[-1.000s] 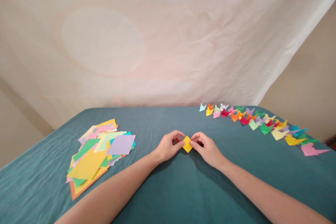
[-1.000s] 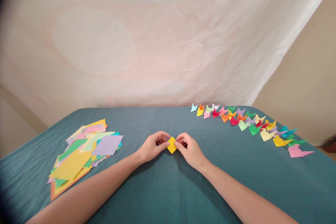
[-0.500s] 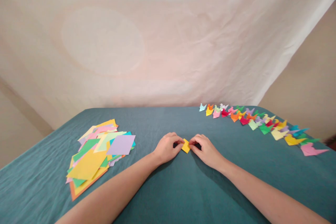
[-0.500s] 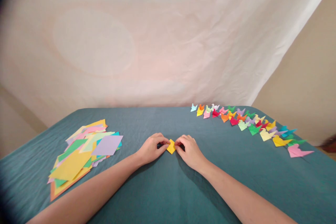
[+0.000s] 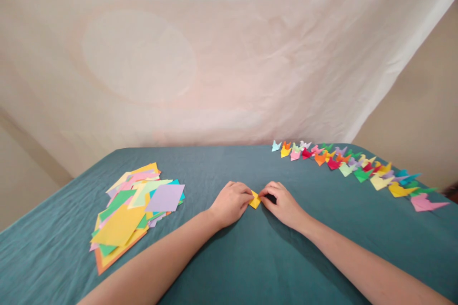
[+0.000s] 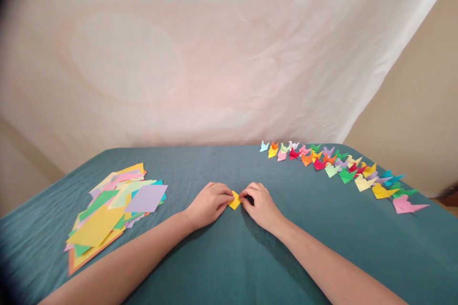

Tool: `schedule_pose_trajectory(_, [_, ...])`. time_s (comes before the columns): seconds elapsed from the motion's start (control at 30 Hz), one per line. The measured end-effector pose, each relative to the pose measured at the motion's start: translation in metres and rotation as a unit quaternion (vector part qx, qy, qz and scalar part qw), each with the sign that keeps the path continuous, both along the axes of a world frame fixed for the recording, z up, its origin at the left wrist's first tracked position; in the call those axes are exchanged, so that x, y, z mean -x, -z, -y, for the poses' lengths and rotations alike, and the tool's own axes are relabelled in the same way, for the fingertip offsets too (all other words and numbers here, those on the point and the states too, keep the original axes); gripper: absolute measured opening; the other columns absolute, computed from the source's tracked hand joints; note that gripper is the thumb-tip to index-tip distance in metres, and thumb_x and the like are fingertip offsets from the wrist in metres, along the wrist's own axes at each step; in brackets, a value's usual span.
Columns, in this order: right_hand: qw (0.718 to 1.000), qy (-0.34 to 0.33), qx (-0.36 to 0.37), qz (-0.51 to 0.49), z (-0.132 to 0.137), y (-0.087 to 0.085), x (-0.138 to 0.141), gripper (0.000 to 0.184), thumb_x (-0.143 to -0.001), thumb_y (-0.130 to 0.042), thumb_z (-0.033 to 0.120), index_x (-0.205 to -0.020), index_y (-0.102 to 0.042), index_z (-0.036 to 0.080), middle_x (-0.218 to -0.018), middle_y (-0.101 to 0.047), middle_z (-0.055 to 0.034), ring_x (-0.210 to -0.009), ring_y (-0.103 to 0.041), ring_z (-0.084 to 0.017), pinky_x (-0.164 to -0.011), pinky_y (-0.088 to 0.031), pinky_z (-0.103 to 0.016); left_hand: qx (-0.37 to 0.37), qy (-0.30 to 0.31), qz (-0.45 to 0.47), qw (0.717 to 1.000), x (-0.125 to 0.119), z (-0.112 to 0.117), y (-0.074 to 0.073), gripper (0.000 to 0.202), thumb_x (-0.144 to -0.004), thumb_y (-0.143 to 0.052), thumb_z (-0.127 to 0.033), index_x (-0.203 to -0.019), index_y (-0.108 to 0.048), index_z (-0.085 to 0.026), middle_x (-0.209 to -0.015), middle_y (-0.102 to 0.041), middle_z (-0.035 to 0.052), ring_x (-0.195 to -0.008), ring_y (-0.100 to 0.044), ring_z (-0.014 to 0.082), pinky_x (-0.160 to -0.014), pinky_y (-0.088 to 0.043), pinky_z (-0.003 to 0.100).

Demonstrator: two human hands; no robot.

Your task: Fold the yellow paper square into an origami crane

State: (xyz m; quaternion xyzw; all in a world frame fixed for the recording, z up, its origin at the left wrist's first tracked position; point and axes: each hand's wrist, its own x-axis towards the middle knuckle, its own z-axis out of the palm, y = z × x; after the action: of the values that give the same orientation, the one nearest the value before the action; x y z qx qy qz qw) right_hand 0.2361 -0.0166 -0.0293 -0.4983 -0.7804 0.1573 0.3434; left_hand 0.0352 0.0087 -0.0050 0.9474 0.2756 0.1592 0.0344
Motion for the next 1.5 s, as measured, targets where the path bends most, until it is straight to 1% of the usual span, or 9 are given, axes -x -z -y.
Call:
schedule_pose_trajectory(0.1, [1.000, 0.001, -0.002, -0.023, -0.001, 0.001, -0.001, 0.013, -0.079, -0.053, 0.012, -0.079, -0.063, 0.022, -0.082, -0.060, -0.0025, -0.082, -0.054, -0.018, -0.076, -0.041, -0.034, -0.042, 0.013, -0.060, 0.997, -0.003, 0.004, -0.004, 0.019, -0.087, -0.047, -0.013, -0.097, -0.063, -0.018, -0.093, -0.064, 0.0039, -0.092, -0.057, 0.0163, -0.086, -0.038, 0.032])
schedule_pose_trajectory(0.2, [0.999, 0.014, 0.000, -0.048, -0.002, 0.003, -0.002, 0.011, -0.077, -0.054, 0.012, -0.080, -0.060, 0.021, -0.082, -0.060, -0.0023, -0.080, -0.054, -0.018, -0.075, -0.042, -0.033, -0.073, 0.019, -0.108, 0.991, -0.006, 0.010, -0.008, 0.016, -0.087, -0.047, -0.014, -0.095, -0.061, -0.016, -0.089, -0.064, 0.0056, -0.084, -0.059, 0.0176, -0.081, -0.041, 0.032])
schedule_pose_trajectory(0.3, [0.998, 0.036, 0.000, -0.054, -0.003, 0.006, -0.003, 0.009, -0.074, -0.054, 0.012, -0.077, -0.056, 0.021, -0.079, -0.059, -0.0019, -0.078, -0.053, -0.018, -0.072, -0.042, -0.033, -0.089, 0.024, -0.128, 0.988, -0.007, 0.016, -0.012, 0.018, -0.087, -0.046, -0.014, -0.100, -0.058, -0.015, -0.089, -0.063, 0.0067, -0.084, -0.059, 0.0192, -0.079, -0.043, 0.032])
schedule_pose_trajectory(0.53, [0.999, 0.046, 0.005, -0.024, -0.005, 0.007, -0.007, 0.006, -0.072, -0.056, 0.016, -0.069, -0.056, 0.021, -0.080, -0.060, -0.0022, -0.080, -0.054, -0.019, -0.076, -0.040, -0.035, -0.081, 0.026, -0.130, 0.988, -0.008, 0.022, -0.017, 0.020, -0.089, -0.042, -0.017, -0.105, -0.055, -0.015, -0.091, -0.062, 0.0093, -0.086, -0.060, 0.0208, -0.078, -0.047, 0.033])
schedule_pose_trajectory(0.7, [0.998, 0.051, 0.018, -0.030, -0.005, 0.007, -0.009, 0.011, -0.071, -0.058, 0.017, -0.061, -0.055, 0.020, -0.086, -0.061, -0.0033, -0.083, -0.055, -0.019, -0.078, -0.039, -0.035, -0.077, 0.025, -0.138, 0.987, -0.008, 0.024, -0.018, 0.022, -0.089, -0.041, -0.016, -0.105, -0.055, -0.015, -0.093, -0.062, 0.0105, -0.088, -0.061, 0.0214, -0.079, -0.048, 0.033])
schedule_pose_trajectory(0.93, [0.998, 0.063, 0.022, -0.016, -0.004, 0.007, -0.008, 0.012, -0.069, -0.060, 0.016, -0.058, -0.057, 0.020, -0.087, -0.061, -0.0029, -0.085, -0.055, -0.019, -0.080, -0.038, -0.036, -0.078, 0.026, -0.137, 0.987, -0.008, 0.024, -0.018, 0.022, -0.089, -0.041, -0.016, -0.105, -0.055, -0.013, -0.097, -0.062, 0.0116, -0.091, -0.060, 0.0218, -0.081, -0.048, 0.034])
schedule_pose_trajectory(1.2, [0.999, 0.048, 0.003, -0.010, -0.005, 0.006, -0.008, 0.011, -0.070, -0.060, 0.017, -0.060, -0.057, 0.020, -0.086, -0.061, -0.0025, -0.082, -0.055, -0.019, -0.078, -0.039, -0.037, -0.067, 0.016, -0.113, 0.991, -0.009, 0.017, -0.008, 0.018, -0.091, -0.042, -0.020, -0.092, -0.059, -0.014, -0.087, -0.064, 0.0072, -0.083, -0.062, 0.0196, -0.076, -0.048, 0.032])
schedule_pose_trajectory(1.4, [1.000, 0.010, -0.030, 0.001, 0.004, 0.000, -0.005, 0.008, -0.075, -0.057, 0.016, -0.069, -0.057, 0.021, -0.083, -0.061, -0.0021, -0.080, -0.055, -0.018, -0.075, -0.040, -0.034, -0.050, 0.018, -0.103, 0.993, -0.006, 0.014, -0.013, 0.016, -0.090, -0.043, -0.018, -0.090, -0.058, -0.016, -0.087, -0.065, 0.0052, -0.078, -0.062, 0.0177, -0.070, -0.048, 0.028])
schedule_pose_trajectory(1.5, [0.997, -0.003, -0.070, 0.040, 0.012, -0.006, -0.002, 0.009, -0.077, -0.054, 0.013, -0.077, -0.059, 0.021, -0.084, -0.060, -0.0031, -0.080, -0.055, -0.018, -0.074, -0.039, -0.034, -0.051, 0.019, -0.102, 0.993, -0.005, 0.014, -0.015, 0.015, -0.090, -0.042, -0.016, -0.090, -0.058, -0.016, -0.087, -0.065, 0.0037, -0.077, -0.062, 0.0167, -0.069, -0.047, 0.026])
